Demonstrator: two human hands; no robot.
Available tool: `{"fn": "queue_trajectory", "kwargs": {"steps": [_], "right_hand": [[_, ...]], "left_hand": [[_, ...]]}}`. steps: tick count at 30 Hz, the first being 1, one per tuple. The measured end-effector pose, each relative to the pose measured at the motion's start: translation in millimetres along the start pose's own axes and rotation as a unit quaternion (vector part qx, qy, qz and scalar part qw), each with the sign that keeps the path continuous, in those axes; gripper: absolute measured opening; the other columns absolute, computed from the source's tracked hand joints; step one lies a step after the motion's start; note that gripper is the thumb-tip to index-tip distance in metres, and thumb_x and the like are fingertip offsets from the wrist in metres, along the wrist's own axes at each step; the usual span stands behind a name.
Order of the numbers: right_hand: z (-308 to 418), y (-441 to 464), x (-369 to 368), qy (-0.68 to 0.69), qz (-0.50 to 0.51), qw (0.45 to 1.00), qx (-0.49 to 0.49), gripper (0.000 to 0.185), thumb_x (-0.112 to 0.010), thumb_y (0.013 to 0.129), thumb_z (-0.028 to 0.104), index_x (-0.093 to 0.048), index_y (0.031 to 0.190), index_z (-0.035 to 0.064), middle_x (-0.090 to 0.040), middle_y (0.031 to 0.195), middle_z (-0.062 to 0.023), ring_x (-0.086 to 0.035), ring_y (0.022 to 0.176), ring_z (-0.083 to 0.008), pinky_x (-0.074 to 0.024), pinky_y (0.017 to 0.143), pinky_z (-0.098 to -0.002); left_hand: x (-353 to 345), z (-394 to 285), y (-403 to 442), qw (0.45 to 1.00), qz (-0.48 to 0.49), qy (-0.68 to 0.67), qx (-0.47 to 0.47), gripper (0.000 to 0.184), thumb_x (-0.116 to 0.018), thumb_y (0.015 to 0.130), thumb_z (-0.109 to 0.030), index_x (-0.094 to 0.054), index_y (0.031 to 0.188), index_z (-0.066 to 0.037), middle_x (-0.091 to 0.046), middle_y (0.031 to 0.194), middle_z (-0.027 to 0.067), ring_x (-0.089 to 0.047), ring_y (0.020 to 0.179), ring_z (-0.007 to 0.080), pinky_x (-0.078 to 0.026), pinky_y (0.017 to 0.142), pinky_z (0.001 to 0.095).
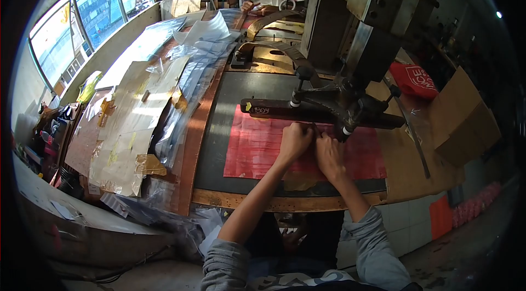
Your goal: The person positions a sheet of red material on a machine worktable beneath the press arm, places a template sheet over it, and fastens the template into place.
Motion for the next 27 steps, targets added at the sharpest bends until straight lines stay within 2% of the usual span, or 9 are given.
{"fn": "queue_trajectory", "kwargs": {"steps": [2, 5, 11, 14, 17, 20, 23, 26, 27], "right_hand": [[1.1, 0.4, -0.8, 0.003, 0.000, 1.000, 0.004, 0.022, -0.054, 0.080, 0.003, -0.064, 0.099, -0.0012, -0.064, 0.085, -0.0176, -0.067, 0.070, -0.0295, -0.0552, 0.057, -0.0361], [3.7, -0.1, 4.2, 0.005, -0.034, 0.999, -0.004, 0.011, -0.056, 0.079, 0.004, -0.066, 0.081, 0.0000, -0.064, 0.084, -0.0172, -0.067, 0.069, -0.0288, -0.0548, 0.056, -0.0348], [2.2, 1.4, -1.6, 0.006, -0.024, 1.000, 0.011, 0.012, -0.057, 0.079, 0.007, -0.067, 0.080, 0.0008, -0.064, 0.082, -0.0172, -0.067, 0.068, -0.0276, -0.0543, 0.054, -0.0337], [2.3, 1.2, 0.1, -0.002, -0.042, 0.999, 0.014, 0.013, -0.056, 0.080, 0.008, -0.067, 0.078, 0.0011, -0.064, 0.080, -0.0171, -0.067, 0.068, -0.0278, -0.0544, 0.053, -0.0333], [3.9, 3.0, -4.4, -0.009, -0.024, 1.000, 0.005, 0.013, -0.056, 0.081, 0.009, -0.067, 0.085, 0.0009, -0.064, 0.080, -0.0174, -0.067, 0.069, -0.0280, -0.0546, 0.054, -0.0334], [5.8, 5.3, -6.8, -0.015, -0.035, 0.999, -0.013, 0.021, -0.056, 0.081, 0.009, -0.063, 0.099, 0.0012, -0.064, 0.080, -0.0168, -0.067, 0.069, -0.0275, -0.0546, 0.054, -0.0334], [7.8, 10.5, -7.6, -0.049, -0.001, 0.999, -0.011, 0.031, -0.055, 0.082, 0.011, -0.056, 0.112, 0.0021, -0.065, 0.080, -0.0158, -0.068, 0.068, -0.0262, -0.0541, 0.053, -0.0331], [9.2, 12.5, -8.3, -0.044, 0.017, 0.999, -0.006, 0.035, -0.055, 0.082, 0.013, -0.055, 0.116, 0.0024, -0.065, 0.079, -0.0141, -0.067, 0.067, -0.0250, -0.0536, 0.052, -0.0322], [8.2, 12.6, -11.7, -0.028, 0.027, 0.999, -0.014, 0.038, -0.055, 0.082, 0.012, -0.054, 0.118, 0.0028, -0.064, 0.080, -0.0162, -0.067, 0.067, -0.0279, -0.0534, 0.054, -0.0355]], "left_hand": [[-4.7, 6.3, 2.3, 1.000, 0.009, 0.022, -0.008, 0.025, -0.058, 0.080, -0.022, -0.068, 0.083, 0.001, -0.061, 0.070, 0.0243, -0.062, 0.070, 0.0397, -0.049, 0.065, 0.0448], [-1.7, -2.2, 0.7, 0.999, -0.002, 0.024, -0.028, 0.022, -0.057, 0.079, -0.018, -0.068, 0.085, 0.000, -0.062, 0.074, 0.0240, -0.062, 0.071, 0.0397, -0.049, 0.067, 0.0451], [-7.8, -1.2, -3.4, 0.996, -0.010, 0.027, -0.079, 0.021, -0.053, 0.079, -0.012, -0.068, 0.090, -0.002, -0.062, 0.085, 0.0258, -0.061, 0.078, 0.0420, -0.049, 0.071, 0.0474], [-9.5, -2.2, -3.6, 0.995, 0.009, 0.054, -0.086, 0.023, -0.053, 0.078, -0.012, -0.068, 0.093, -0.003, -0.062, 0.085, 0.0250, -0.060, 0.081, 0.0412, -0.048, 0.074, 0.0476], [-15.4, 5.7, -2.1, 0.988, 0.006, 0.100, -0.116, 0.024, -0.052, 0.080, -0.013, -0.068, 0.096, -0.005, -0.063, 0.084, 0.0230, -0.059, 0.087, 0.0381, -0.046, 0.079, 0.0464], [-10.4, 6.2, -3.8, 0.987, 0.014, 0.133, -0.085, 0.026, -0.051, 0.081, -0.015, -0.068, 0.098, -0.007, -0.064, 0.083, 0.0210, -0.055, 0.093, 0.0367, -0.044, 0.083, 0.0462], [-9.3, 7.2, -4.7, 0.976, 0.001, 0.185, -0.114, 0.025, -0.051, 0.082, -0.017, -0.069, 0.099, -0.008, -0.065, 0.080, 0.0196, -0.055, 0.092, 0.0384, -0.044, 0.082, 0.0476], [-2.9, -1.1, -6.3, 0.972, -0.011, 0.188, -0.143, 0.022, -0.054, 0.080, -0.020, -0.066, 0.082, -0.001, -0.061, 0.085, 0.0248, -0.055, 0.088, 0.0413, -0.046, 0.075, 0.0489], [-4.5, 4.7, -6.1, 0.970, -0.006, 0.207, -0.130, 0.022, -0.054, 0.082, -0.020, -0.067, 0.088, -0.004, -0.062, 0.083, 0.0235, -0.055, 0.088, 0.0405, -0.046, 0.075, 0.0486]]}}
Point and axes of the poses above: each hand's wrist, its own y-axis towards the middle knuckle, its own x-axis out of the back of the hand, z = x × y, the point moved 6 cm from there along y, towards the middle knuckle
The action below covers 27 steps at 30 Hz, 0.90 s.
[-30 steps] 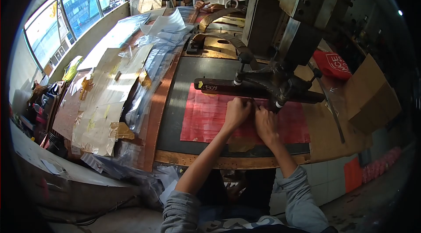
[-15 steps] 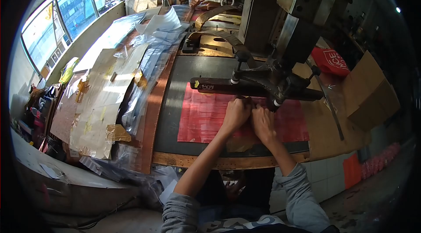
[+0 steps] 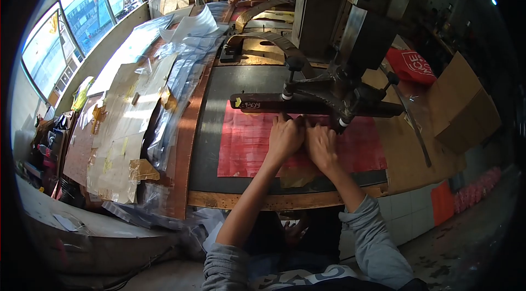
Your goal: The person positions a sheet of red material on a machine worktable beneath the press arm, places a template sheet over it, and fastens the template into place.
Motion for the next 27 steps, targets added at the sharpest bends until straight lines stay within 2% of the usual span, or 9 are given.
{"fn": "queue_trajectory", "kwargs": {"steps": [2, 9, 16, 18, 20, 22, 24, 25, 27], "right_hand": [[-2.1, 0.9, -7.7, 0.033, 0.020, 0.999, -0.014, 0.043, -0.053, 0.081, 0.010, -0.051, 0.123, 0.0036, -0.063, 0.084, -0.0205, -0.066, 0.068, -0.0337, -0.0529, 0.056, -0.0423], [1.0, -14.9, 2.5, 0.038, -0.011, 0.999, -0.026, 0.046, -0.052, 0.081, 0.008, -0.050, 0.127, 0.0059, -0.060, 0.088, -0.0192, -0.066, 0.065, -0.0313, -0.0538, 0.054, -0.0390], [-9.2, -14.2, 4.3, 0.073, -0.019, 0.997, -0.018, 0.052, -0.051, 0.078, 0.006, -0.050, 0.130, 0.0119, -0.060, 0.083, -0.0173, -0.065, 0.063, -0.0314, -0.0533, 0.055, -0.0413], [-8.5, -9.0, 3.9, 0.071, -0.020, 0.997, -0.016, 0.053, -0.051, 0.078, 0.007, -0.050, 0.130, 0.0121, -0.061, 0.079, -0.0166, -0.065, 0.062, -0.0308, -0.0531, 0.055, -0.0415], [-6.6, -7.4, 2.2, 0.067, -0.010, 0.998, -0.018, 0.053, -0.051, 0.079, 0.008, -0.049, 0.131, 0.0119, -0.061, 0.077, -0.0162, -0.065, 0.061, -0.0300, -0.0528, 0.054, -0.0406], [-5.7, -6.9, 1.4, 0.067, -0.005, 0.997, -0.022, 0.053, -0.050, 0.079, 0.009, -0.048, 0.132, 0.0115, -0.061, 0.076, -0.0162, -0.064, 0.060, -0.0292, -0.0525, 0.053, -0.0397], [-4.2, -6.9, -0.3, 0.072, -0.005, 0.997, -0.027, 0.053, -0.050, 0.080, 0.011, -0.047, 0.133, 0.0109, -0.061, 0.076, -0.0167, -0.064, 0.059, -0.0285, -0.0522, 0.052, -0.0387], [-2.9, -5.9, 0.7, 0.054, -0.011, 0.998, -0.029, 0.053, -0.050, 0.080, 0.012, -0.045, 0.133, 0.0100, -0.061, 0.075, -0.0164, -0.064, 0.058, -0.0269, -0.0515, 0.051, -0.0373], [-0.5, -7.4, 3.1, 0.031, 0.005, 0.999, -0.030, 0.052, -0.049, 0.082, 0.014, -0.045, 0.134, 0.0098, -0.061, 0.081, -0.0181, -0.065, 0.061, -0.0252, -0.0513, 0.051, -0.0353]], "left_hand": [[-7.6, 8.8, -1.0, 0.999, 0.020, 0.037, 0.020, 0.024, -0.053, 0.085, -0.022, -0.069, 0.099, -0.011, -0.064, 0.078, 0.0208, -0.056, 0.087, 0.0390, -0.046, 0.076, 0.0482], [21.0, -3.0, -0.9, 0.998, 0.005, 0.030, 0.059, 0.021, -0.056, 0.084, -0.024, -0.068, 0.087, -0.008, -0.062, 0.074, 0.0193, -0.060, 0.071, 0.0371, -0.048, 0.063, 0.0466], [149.3, -27.1, 24.2, 0.989, 0.066, 0.097, 0.088, 0.030, -0.057, 0.083, -0.029, -0.065, 0.067, -0.005, -0.061, 0.063, 0.0144, -0.062, 0.062, 0.0330, -0.048, 0.056, 0.0437], [173.5, -1.4, 47.2, 0.980, 0.039, 0.187, 0.053, 0.028, -0.058, 0.082, -0.028, -0.065, 0.068, -0.005, -0.063, 0.065, 0.0158, -0.063, 0.064, 0.0323, -0.049, 0.059, 0.0428], [172.6, 47.7, 82.6, 0.969, 0.110, 0.201, 0.090, 0.027, -0.058, 0.080, -0.027, -0.066, 0.069, -0.004, -0.065, 0.074, 0.0181, -0.065, 0.072, 0.0316, -0.051, 0.065, 0.0420], [127.4, 118.2, 122.1, 0.928, 0.231, 0.291, -0.018, 0.020, -0.057, 0.081, -0.021, -0.069, 0.080, -0.006, -0.066, 0.078, 0.0174, -0.066, 0.077, 0.0291, -0.052, 0.070, 0.0398], [100.5, 107.3, 137.5, 0.934, 0.340, 0.094, -0.048, 0.021, -0.054, 0.083, -0.014, -0.068, 0.098, -0.007, -0.069, 0.083, 0.0129, -0.068, 0.078, 0.0235, -0.053, 0.071, 0.0350], [83.3, 105.5, 139.1, 0.908, 0.416, -0.034, 0.029, 0.031, -0.052, 0.085, -0.010, -0.062, 0.114, -0.010, -0.070, 0.091, 0.0073, -0.067, 0.082, 0.0167, -0.053, 0.073, 0.0311], [54.1, 92.9, 141.7, 0.864, 0.477, -0.152, 0.042, 0.031, -0.050, 0.089, -0.014, -0.058, 0.119, -0.008, -0.067, 0.101, 0.0052, -0.063, 0.094, 0.0129, -0.053, 0.076, 0.0289]]}}
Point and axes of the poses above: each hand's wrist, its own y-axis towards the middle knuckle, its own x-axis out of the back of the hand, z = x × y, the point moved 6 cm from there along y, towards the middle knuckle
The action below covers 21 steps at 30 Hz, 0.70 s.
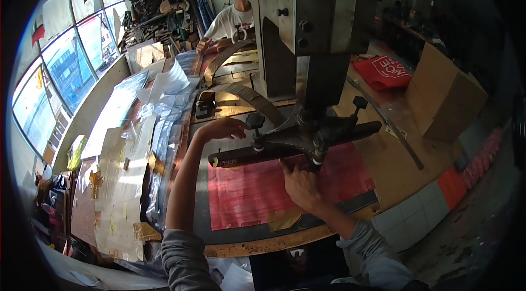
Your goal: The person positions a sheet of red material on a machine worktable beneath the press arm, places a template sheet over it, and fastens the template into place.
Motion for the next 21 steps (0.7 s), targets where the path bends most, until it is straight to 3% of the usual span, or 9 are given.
{"fn": "queue_trajectory", "kwargs": {"steps": [2, 4, 5, 9, 12, 14, 17, 21], "right_hand": [[-0.7, -0.2, -0.7, -0.007, 0.010, 1.000, -0.005, 0.054, -0.049, 0.082, 0.015, -0.043, 0.135, 0.0105, -0.061, 0.085, -0.0193, -0.065, 0.061, -0.0252, -0.0511, 0.051, -0.0350], [-1.3, -1.6, -5.2, 0.006, 0.020, 1.000, -0.008, 0.058, -0.051, 0.080, 0.014, -0.040, 0.138, 0.0122, -0.061, 0.086, -0.0201, -0.064, 0.058, -0.0270, -0.0510, 0.050, -0.0364], [-1.0, -1.4, -5.7, 0.012, 0.028, 0.999, -0.016, 0.059, -0.050, 0.080, 0.014, -0.039, 0.138, 0.0126, -0.060, 0.088, -0.0214, -0.064, 0.059, -0.0272, -0.0512, 0.050, -0.0365], [-1.8, -1.8, -4.2, -0.006, 0.023, 0.999, -0.025, 0.059, -0.050, 0.081, 0.017, -0.039, 0.139, 0.0144, -0.060, 0.093, -0.0258, -0.065, 0.060, -0.0269, -0.0520, 0.051, -0.0355], [-0.5, -3.2, -7.7, -0.037, -0.034, 0.999, -0.010, 0.053, -0.050, 0.082, 0.020, -0.045, 0.134, 0.0151, -0.061, 0.093, -0.0253, -0.064, 0.056, -0.0241, -0.0510, 0.046, -0.0335], [-0.9, -3.3, -5.5, -0.036, -0.037, 0.999, -0.013, 0.053, -0.051, 0.082, 0.020, -0.045, 0.134, 0.0156, -0.061, 0.095, -0.0260, -0.064, 0.056, -0.0242, -0.0511, 0.046, -0.0335], [-2.0, -2.5, -4.0, 0.033, 0.027, 0.999, -0.023, 0.062, -0.051, 0.077, 0.013, -0.041, 0.138, 0.0142, -0.059, 0.093, -0.0295, -0.065, 0.070, -0.0328, -0.0537, 0.053, -0.0385], [-1.7, -2.5, -5.6, 0.020, 0.002, 1.000, -0.012, 0.060, -0.051, 0.077, 0.014, -0.042, 0.137, 0.0145, -0.059, 0.091, -0.0285, -0.064, 0.066, -0.0315, -0.0538, 0.052, -0.0379]], "left_hand": [[-14.1, 15.0, 35.9, 0.997, 0.037, -0.041, -0.051, 0.033, -0.054, 0.088, -0.011, -0.055, 0.120, -0.001, -0.067, 0.101, 0.0040, -0.063, 0.092, 0.0134, -0.052, 0.080, 0.0292], [-26.6, -17.4, 32.4, 0.984, 0.087, 0.016, -0.153, 0.044, -0.060, 0.083, -0.003, -0.051, 0.126, -0.003, -0.058, 0.119, 0.0100, -0.055, 0.106, 0.0155, -0.050, 0.087, 0.0291], [-30.4, -9.0, 40.0, 0.987, 0.115, 0.034, -0.110, 0.052, -0.062, 0.080, -0.002, -0.048, 0.129, -0.005, -0.054, 0.124, 0.0112, -0.052, 0.111, 0.0171, -0.047, 0.092, 0.0303], [-50.2, 36.7, 88.9, 0.974, 0.190, -0.047, -0.114, 0.054, -0.065, 0.078, -0.006, -0.047, 0.128, -0.003, -0.057, 0.120, 0.0112, -0.053, 0.109, 0.0179, -0.044, 0.093, 0.0312], [-57.2, 36.9, 109.9, 0.971, 0.202, -0.055, -0.117, 0.052, -0.064, 0.078, -0.007, -0.048, 0.128, -0.003, -0.057, 0.120, 0.0110, -0.053, 0.109, 0.0176, -0.044, 0.093, 0.0310], [-63.6, 32.7, 118.9, 0.970, 0.206, -0.058, -0.114, 0.051, -0.064, 0.078, -0.007, -0.048, 0.127, -0.002, -0.057, 0.120, 0.0108, -0.054, 0.108, 0.0175, -0.044, 0.093, 0.0310], [-70.7, 31.8, 126.4, 0.970, 0.208, -0.060, -0.114, 0.050, -0.064, 0.079, -0.008, -0.049, 0.126, -0.002, -0.057, 0.119, 0.0106, -0.054, 0.108, 0.0172, -0.044, 0.092, 0.0308], [-71.9, 34.4, 128.9, 0.971, 0.204, -0.062, -0.112, 0.049, -0.063, 0.079, -0.009, -0.049, 0.125, -0.002, -0.058, 0.119, 0.0104, -0.054, 0.107, 0.0169, -0.044, 0.092, 0.0307]]}}
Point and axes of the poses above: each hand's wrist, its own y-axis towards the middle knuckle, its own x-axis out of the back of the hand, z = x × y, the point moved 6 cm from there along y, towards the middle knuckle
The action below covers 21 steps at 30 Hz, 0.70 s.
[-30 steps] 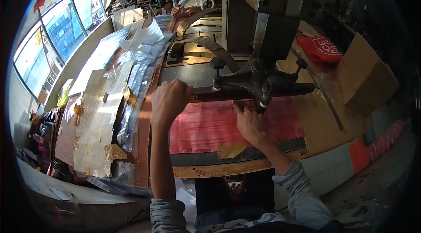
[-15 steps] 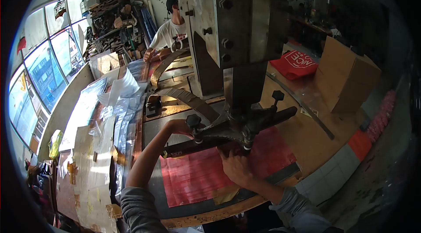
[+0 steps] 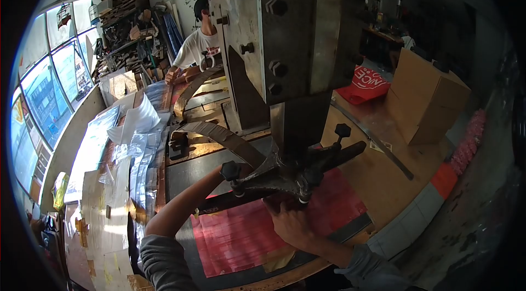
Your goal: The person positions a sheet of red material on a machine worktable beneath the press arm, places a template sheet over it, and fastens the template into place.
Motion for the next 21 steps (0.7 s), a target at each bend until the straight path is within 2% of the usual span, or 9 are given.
{"fn": "queue_trajectory", "kwargs": {"steps": [11, 17, 21], "right_hand": [[5.6, -0.9, 2.9, -0.035, -0.012, 0.999, 0.038, 0.057, -0.050, 0.079, 0.014, -0.043, 0.136, 0.0120, -0.057, 0.079, -0.0181, -0.060, 0.055, -0.0239, -0.0519, 0.047, -0.0361], [6.8, -3.0, 2.8, -0.062, -0.055, 0.996, 0.044, 0.056, -0.049, 0.080, 0.014, -0.044, 0.135, 0.0105, -0.056, 0.078, -0.0161, -0.059, 0.055, -0.0220, -0.0503, 0.045, -0.0347], [7.2, -2.6, 5.8, -0.050, -0.041, 0.997, 0.037, 0.053, -0.049, 0.080, 0.014, -0.046, 0.133, 0.0094, -0.056, 0.077, -0.0140, -0.060, 0.057, -0.0213, -0.0500, 0.046, -0.0339]], "left_hand": [[0.5, 4.4, 0.0, 1.000, -0.016, 0.004, 0.001, 0.044, -0.062, 0.081, -0.011, -0.051, 0.122, -0.001, -0.059, 0.118, 0.0096, -0.055, 0.105, 0.0160, -0.044, 0.090, 0.0302], [3.1, 6.8, 0.2, 1.000, -0.028, 0.005, -0.002, 0.042, -0.062, 0.082, -0.012, -0.052, 0.121, 0.000, -0.059, 0.117, 0.0092, -0.056, 0.104, 0.0155, -0.045, 0.089, 0.0300], [15.4, 7.6, -3.3, 0.998, -0.052, 0.016, -0.017, 0.041, -0.061, 0.082, -0.013, -0.053, 0.120, 0.000, -0.060, 0.117, 0.0089, -0.057, 0.103, 0.0152, -0.045, 0.089, 0.0298]]}}
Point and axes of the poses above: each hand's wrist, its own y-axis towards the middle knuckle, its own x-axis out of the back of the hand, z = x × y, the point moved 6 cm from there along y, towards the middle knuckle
